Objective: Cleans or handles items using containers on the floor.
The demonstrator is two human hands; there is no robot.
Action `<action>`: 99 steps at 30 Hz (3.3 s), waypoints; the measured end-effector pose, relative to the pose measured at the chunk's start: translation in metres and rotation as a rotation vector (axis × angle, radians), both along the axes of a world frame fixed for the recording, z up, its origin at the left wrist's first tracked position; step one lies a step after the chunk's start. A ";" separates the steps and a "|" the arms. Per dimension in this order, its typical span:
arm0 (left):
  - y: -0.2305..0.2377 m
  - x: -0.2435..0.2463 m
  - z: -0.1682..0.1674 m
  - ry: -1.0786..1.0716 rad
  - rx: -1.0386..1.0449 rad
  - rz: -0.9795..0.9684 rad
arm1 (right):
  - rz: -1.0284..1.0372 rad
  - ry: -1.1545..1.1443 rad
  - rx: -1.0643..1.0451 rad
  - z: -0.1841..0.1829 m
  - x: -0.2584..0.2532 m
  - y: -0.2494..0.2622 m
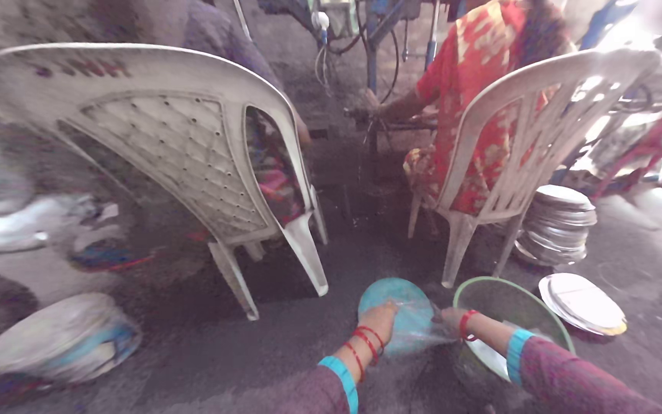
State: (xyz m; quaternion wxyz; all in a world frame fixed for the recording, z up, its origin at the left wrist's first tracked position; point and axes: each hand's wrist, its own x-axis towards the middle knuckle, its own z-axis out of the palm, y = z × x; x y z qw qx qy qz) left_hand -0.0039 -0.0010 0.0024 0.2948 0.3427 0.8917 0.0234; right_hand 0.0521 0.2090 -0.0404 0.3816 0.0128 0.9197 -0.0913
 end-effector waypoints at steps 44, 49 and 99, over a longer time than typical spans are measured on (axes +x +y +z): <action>-0.003 0.003 0.001 -0.036 0.066 -0.027 | -0.153 0.249 0.087 0.012 -0.001 -0.009; -0.005 0.003 0.002 -0.042 0.018 -0.014 | -0.176 0.248 0.105 0.008 -0.002 -0.007; -0.006 -0.003 0.004 0.018 0.126 -0.016 | -0.081 0.285 0.057 0.005 -0.001 -0.004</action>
